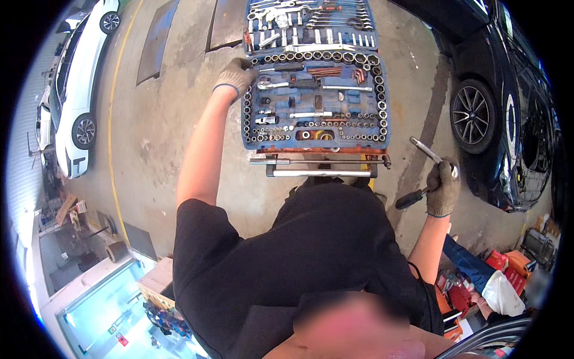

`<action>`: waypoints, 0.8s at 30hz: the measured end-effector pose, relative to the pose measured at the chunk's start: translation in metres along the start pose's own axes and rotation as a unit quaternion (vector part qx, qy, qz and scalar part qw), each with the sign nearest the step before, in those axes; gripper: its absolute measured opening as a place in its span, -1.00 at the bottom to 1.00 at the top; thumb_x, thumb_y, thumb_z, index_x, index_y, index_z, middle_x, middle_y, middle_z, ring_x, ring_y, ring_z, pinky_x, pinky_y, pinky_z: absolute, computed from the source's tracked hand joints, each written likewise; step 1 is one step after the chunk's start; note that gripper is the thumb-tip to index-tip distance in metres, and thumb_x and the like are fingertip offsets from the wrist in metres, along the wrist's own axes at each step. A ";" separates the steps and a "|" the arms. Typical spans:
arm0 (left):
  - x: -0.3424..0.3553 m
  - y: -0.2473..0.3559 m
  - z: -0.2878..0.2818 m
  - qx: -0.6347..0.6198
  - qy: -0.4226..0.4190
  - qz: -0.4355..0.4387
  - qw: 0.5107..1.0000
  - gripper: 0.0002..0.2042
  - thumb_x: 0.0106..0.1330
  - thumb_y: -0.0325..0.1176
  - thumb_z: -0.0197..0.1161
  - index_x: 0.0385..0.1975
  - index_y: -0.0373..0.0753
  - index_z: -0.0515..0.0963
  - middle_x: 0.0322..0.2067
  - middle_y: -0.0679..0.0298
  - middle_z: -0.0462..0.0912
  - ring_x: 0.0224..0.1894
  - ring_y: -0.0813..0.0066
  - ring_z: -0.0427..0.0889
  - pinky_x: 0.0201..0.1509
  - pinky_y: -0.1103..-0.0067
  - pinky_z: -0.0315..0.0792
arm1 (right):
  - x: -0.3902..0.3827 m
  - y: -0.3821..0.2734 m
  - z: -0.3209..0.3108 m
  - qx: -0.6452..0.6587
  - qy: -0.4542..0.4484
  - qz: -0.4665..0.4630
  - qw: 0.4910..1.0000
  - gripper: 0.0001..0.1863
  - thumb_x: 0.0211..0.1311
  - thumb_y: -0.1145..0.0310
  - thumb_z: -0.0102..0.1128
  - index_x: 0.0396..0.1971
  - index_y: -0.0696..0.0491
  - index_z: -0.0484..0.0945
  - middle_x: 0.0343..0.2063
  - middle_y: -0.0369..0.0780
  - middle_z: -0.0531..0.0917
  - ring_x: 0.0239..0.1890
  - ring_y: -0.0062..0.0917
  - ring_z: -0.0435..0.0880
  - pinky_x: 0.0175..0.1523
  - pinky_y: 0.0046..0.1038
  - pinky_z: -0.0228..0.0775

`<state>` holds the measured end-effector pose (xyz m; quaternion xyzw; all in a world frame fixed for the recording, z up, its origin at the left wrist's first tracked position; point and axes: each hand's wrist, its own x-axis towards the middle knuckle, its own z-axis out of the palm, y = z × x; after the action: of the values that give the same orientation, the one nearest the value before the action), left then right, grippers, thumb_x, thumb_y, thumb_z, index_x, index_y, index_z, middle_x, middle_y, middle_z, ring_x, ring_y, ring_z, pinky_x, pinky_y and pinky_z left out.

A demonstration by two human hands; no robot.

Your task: The person removes a plastic engine cover from a car, places it on a tool cart, puts on work gloves, and then uses a ratchet to loosen bolts on the engine. The person continues to work on the engine components with their hands.

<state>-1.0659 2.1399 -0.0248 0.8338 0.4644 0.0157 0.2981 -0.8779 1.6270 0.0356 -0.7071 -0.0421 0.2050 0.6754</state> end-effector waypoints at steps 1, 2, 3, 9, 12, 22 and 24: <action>-0.001 0.014 -0.001 0.055 0.025 0.017 0.998 -0.46 0.11 -0.19 0.33 0.09 -0.35 0.55 0.00 -0.12 0.66 0.08 0.11 0.66 0.17 0.37 0.50 | -0.002 0.002 0.000 -0.025 0.000 -0.001 1.000 -0.83 0.45 0.35 0.05 -0.21 0.15 0.49 -0.51 -0.34 0.43 -0.61 -0.74 0.31 -0.54 -0.65 0.08; 0.003 0.019 0.001 0.065 0.042 0.012 0.997 -0.50 0.15 -0.16 0.34 0.08 -0.26 0.59 0.01 -0.07 0.66 0.10 0.04 0.64 0.22 0.34 0.47 | -0.005 0.005 -0.001 -0.050 0.000 -0.002 0.999 -0.84 0.44 0.36 0.05 -0.22 0.16 0.48 -0.53 -0.36 0.41 -0.61 -0.74 0.30 -0.54 -0.65 0.08; 0.011 0.020 0.002 0.085 0.037 0.025 0.995 -0.53 0.16 -0.16 0.35 0.06 -0.24 0.61 0.02 -0.05 0.66 0.10 0.04 0.64 0.22 0.33 0.47 | -0.007 0.006 -0.001 -0.074 0.001 -0.004 0.997 -0.84 0.44 0.36 0.04 -0.23 0.16 0.48 -0.55 -0.37 0.39 -0.62 -0.75 0.30 -0.54 -0.66 0.08; 0.044 0.015 0.018 0.227 0.022 0.103 0.968 -0.62 0.20 -0.16 0.37 0.01 -0.11 0.66 0.00 0.00 0.67 0.10 0.05 0.63 0.16 0.27 0.50 | -0.018 0.012 -0.009 -0.189 -0.012 -0.070 0.979 -0.84 0.44 0.37 0.05 -0.26 0.16 0.47 -0.61 -0.39 0.38 -0.65 -0.77 0.25 -0.55 -0.64 0.03; 0.041 0.024 0.018 0.221 0.002 0.100 0.970 -0.67 0.22 -0.19 0.35 -0.04 -0.13 0.67 -0.02 -0.01 0.68 0.06 0.01 0.65 0.16 0.25 0.51 | -0.023 0.012 -0.010 -0.166 0.017 -0.070 0.984 -0.87 0.42 0.38 0.07 -0.27 0.14 0.48 -0.61 -0.39 0.38 -0.64 -0.78 0.25 -0.55 -0.65 0.02; 0.056 0.013 0.033 0.211 -0.011 0.116 0.971 -0.67 0.32 -0.27 0.23 0.09 -0.04 0.58 -0.01 0.03 0.68 0.07 0.01 0.63 0.14 0.22 0.50 | -0.027 0.008 -0.002 0.001 0.077 0.066 0.995 -0.91 0.36 0.41 0.13 -0.24 0.10 0.49 -0.60 -0.42 0.41 -0.64 -0.80 0.25 -0.56 -0.67 -0.02; 0.046 0.022 0.027 0.219 -0.019 0.097 0.971 -0.66 0.31 -0.25 0.24 0.09 -0.02 0.59 -0.02 0.04 0.68 0.07 0.01 0.64 0.14 0.22 0.50 | -0.027 0.007 0.000 -0.004 0.080 0.071 0.994 -0.91 0.36 0.41 0.12 -0.24 0.10 0.49 -0.60 -0.42 0.41 -0.64 -0.80 0.25 -0.56 -0.67 -0.02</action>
<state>-1.0146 2.1541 -0.0475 0.9200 0.3677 -0.0733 0.1142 -0.9035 1.6173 0.0348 -0.7254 0.0612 0.1953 0.6572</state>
